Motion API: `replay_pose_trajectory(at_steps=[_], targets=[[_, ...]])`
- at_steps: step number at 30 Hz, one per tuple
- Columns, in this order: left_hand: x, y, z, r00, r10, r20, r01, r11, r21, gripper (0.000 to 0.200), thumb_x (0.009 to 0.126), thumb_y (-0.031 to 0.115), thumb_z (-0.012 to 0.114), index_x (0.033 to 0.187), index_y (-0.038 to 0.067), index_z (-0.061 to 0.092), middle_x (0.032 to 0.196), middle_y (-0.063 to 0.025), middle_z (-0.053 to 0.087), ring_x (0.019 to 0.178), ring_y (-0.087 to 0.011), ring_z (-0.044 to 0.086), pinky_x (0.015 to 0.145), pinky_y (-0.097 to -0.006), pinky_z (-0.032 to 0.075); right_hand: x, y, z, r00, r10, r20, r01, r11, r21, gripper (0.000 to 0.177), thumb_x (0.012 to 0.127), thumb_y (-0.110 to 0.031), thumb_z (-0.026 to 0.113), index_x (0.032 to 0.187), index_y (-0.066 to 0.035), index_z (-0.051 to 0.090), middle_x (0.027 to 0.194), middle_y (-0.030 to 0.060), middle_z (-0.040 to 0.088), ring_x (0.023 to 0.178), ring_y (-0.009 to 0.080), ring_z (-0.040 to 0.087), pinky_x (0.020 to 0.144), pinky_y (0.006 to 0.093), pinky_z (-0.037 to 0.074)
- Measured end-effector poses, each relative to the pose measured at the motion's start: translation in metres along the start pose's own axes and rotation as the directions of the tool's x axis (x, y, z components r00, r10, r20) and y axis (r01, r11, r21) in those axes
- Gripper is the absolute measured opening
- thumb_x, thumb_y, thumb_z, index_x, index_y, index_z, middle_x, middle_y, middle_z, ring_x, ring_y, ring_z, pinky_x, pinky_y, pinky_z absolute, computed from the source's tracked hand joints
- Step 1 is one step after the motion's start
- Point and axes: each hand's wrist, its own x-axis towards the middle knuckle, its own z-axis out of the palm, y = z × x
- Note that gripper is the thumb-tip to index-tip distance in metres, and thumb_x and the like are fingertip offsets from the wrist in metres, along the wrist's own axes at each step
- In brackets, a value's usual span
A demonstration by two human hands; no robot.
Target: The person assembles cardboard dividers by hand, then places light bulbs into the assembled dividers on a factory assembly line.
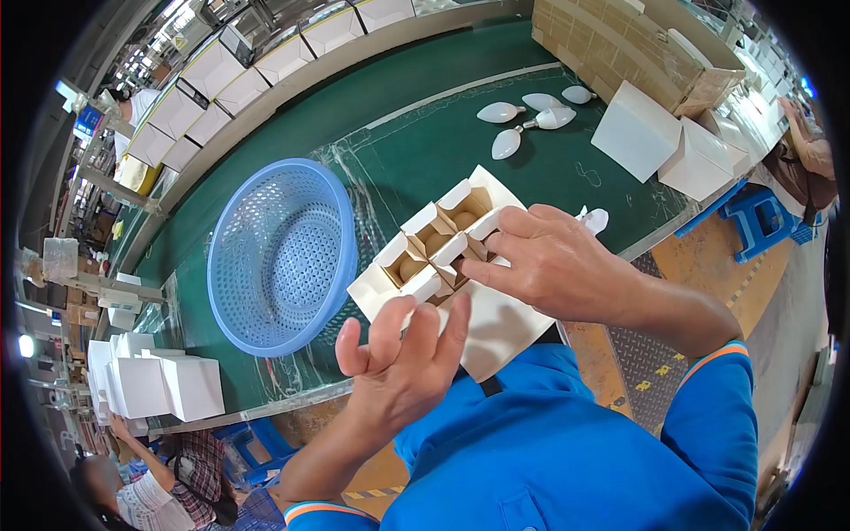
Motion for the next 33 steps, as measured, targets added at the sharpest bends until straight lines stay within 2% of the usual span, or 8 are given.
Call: replay_pose_trajectory(at_steps=[2,4,7,15,20,26,28,33], targets=[[-0.006,0.004,0.003,0.998,-0.034,0.044,0.034,0.999,0.011,0.037,0.074,0.016,0.055,0.109,0.021,0.068,0.085,0.0022,0.051,0.104,-0.0193,0.05,0.105,-0.0519,0.01,0.002,-0.001,0.002,0.999,-0.009,-0.047,0.009,1.0,-0.007,0.012,0.076,-0.014,0.062,0.084,-0.006,0.065,0.068,0.0016,0.056,0.083,0.0176,0.054,0.064,0.0306,0.043],[-0.008,0.011,0.004,0.99,-0.09,0.111,0.088,0.996,0.023,0.04,0.074,0.015,0.054,0.112,0.019,0.068,0.088,0.0014,0.052,0.105,-0.021,0.05,0.105,-0.0524,0.008,0.003,-0.002,-0.001,1.0,0.006,0.022,-0.006,1.0,-0.001,0.027,0.074,-0.012,0.062,0.1,-0.004,0.067,0.083,0.0019,0.061,0.087,0.0183,0.055,0.069,0.0321,0.043],[-0.004,0.023,0.002,0.966,-0.219,0.137,0.22,0.975,0.003,0.04,0.075,0.015,0.054,0.112,0.019,0.067,0.09,0.0001,0.053,0.108,-0.022,0.049,0.105,-0.0525,0.008,0.003,-0.002,-0.001,0.999,0.008,0.031,-0.007,1.0,-0.016,0.026,0.074,-0.012,0.062,0.096,0.0,0.066,0.083,0.0024,0.061,0.087,0.0181,0.055,0.07,0.0324,0.043],[-0.002,0.039,0.002,0.907,-0.35,0.234,0.36,0.933,-0.002,0.038,0.077,0.014,0.055,0.114,0.018,0.064,0.105,-0.0043,0.059,0.117,-0.0278,0.046,0.105,-0.0531,0.004,0.004,-0.004,-0.002,1.0,0.006,0.016,-0.006,1.0,-0.004,0.026,0.074,-0.011,0.062,0.096,0.001,0.066,0.085,0.003,0.063,0.086,0.0186,0.055,0.071,0.0328,0.044],[0.015,0.039,-0.003,0.861,-0.379,0.34,0.452,0.876,-0.168,0.042,0.077,0.012,0.054,0.119,0.017,0.061,0.103,-0.008,0.06,0.126,-0.0329,0.037,0.106,-0.0546,0.0,0.005,-0.004,-0.001,0.999,0.034,0.004,-0.034,0.999,0.017,0.026,0.073,-0.01,0.062,0.096,0.0,0.067,0.085,0.0029,0.064,0.085,0.0188,0.056,0.072,0.0332,0.046],[0.023,0.045,-0.003,0.831,-0.397,0.389,0.463,0.882,-0.088,0.045,0.078,0.015,0.055,0.122,0.017,0.059,0.103,-0.0088,0.06,0.129,-0.0344,0.035,0.106,-0.056,-0.002,0.005,-0.003,0.0,0.999,0.05,-0.021,-0.049,0.998,0.031,0.026,0.072,-0.009,0.063,0.095,-0.001,0.067,0.085,0.0027,0.064,0.084,0.0187,0.056,0.071,0.0328,0.046],[0.024,0.045,-0.002,0.841,-0.412,0.349,0.468,0.879,-0.09,0.045,0.078,0.015,0.055,0.123,0.014,0.059,0.103,-0.0083,0.06,0.129,-0.0334,0.035,0.106,-0.056,-0.001,0.006,-0.003,0.006,0.99,0.016,-0.139,-0.016,1.0,0.005,0.008,0.072,-0.012,0.061,0.078,-0.006,0.061,0.07,0.0011,0.055,0.081,0.0169,0.052,0.065,0.0294,0.043],[0.024,0.049,0.007,0.858,-0.399,0.323,0.448,0.889,-0.091,0.046,0.079,0.016,0.053,0.124,0.007,0.057,0.104,-0.0068,0.059,0.129,-0.0292,0.036,0.107,-0.0556,0.0,0.007,-0.003,0.005,0.994,0.028,-0.102,-0.028,1.0,0.003,0.008,0.072,-0.012,0.061,0.077,-0.006,0.06,0.07,0.0013,0.056,0.082,0.0172,0.052,0.066,0.0297,0.043]])
